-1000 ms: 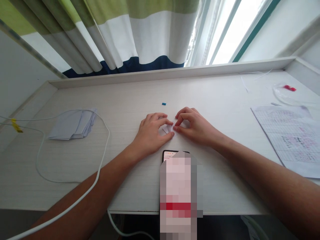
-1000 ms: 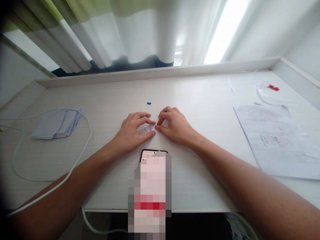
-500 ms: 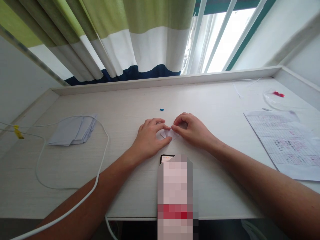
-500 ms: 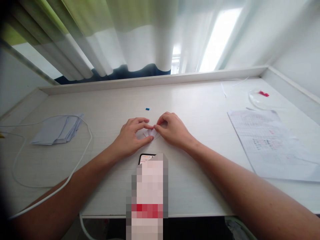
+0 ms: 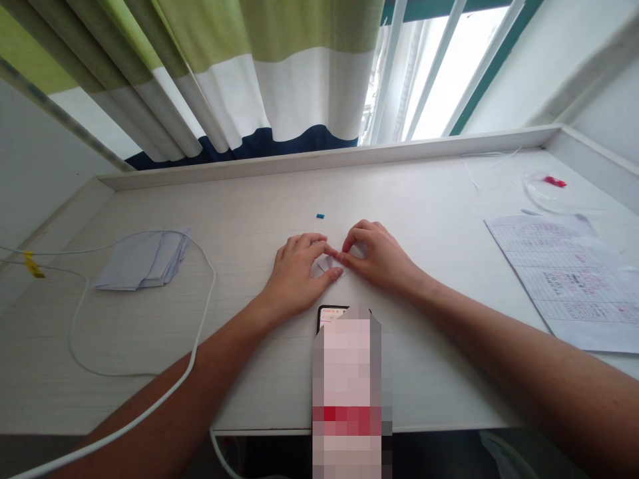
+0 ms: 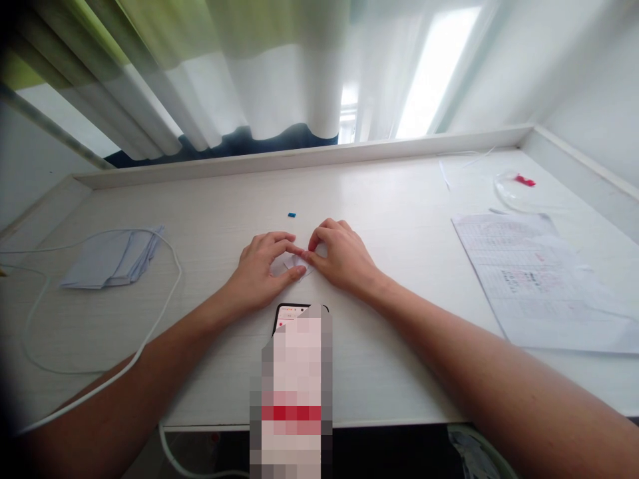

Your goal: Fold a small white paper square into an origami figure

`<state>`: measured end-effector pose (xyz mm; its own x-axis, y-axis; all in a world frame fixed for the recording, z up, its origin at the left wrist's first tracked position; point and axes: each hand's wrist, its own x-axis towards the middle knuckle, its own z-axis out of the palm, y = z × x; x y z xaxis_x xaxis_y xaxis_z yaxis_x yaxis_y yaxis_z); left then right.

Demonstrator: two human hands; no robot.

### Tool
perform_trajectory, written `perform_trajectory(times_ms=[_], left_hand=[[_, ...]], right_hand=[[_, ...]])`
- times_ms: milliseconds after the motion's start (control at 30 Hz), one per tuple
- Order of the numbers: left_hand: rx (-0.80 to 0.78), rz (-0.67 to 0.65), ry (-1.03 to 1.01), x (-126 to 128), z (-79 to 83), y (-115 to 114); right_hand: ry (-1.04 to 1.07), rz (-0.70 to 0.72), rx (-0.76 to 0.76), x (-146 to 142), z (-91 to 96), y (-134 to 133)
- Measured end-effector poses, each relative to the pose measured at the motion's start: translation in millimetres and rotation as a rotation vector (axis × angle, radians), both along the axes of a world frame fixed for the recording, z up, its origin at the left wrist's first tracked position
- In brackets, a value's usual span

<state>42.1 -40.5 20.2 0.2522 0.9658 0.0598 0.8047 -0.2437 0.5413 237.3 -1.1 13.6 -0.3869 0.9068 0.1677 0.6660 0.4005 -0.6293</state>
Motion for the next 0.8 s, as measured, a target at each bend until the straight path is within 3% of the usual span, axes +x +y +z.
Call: perform_trajectory(times_ms=[500, 633, 800], left_hand=[[0.014, 0.026, 0.012, 3, 0.4, 0], [0.034, 0.013, 0.032, 3, 2.2, 0], [0.046, -0.002, 0.049, 2, 2.5, 0]], right_hand=[[-0.045, -0.003, 0.026, -2, 2.9, -3], [-0.081, 0.044, 0.072, 2, 0.9, -3], [-0.058, 0.114, 0.025, 9, -0.7, -1]])
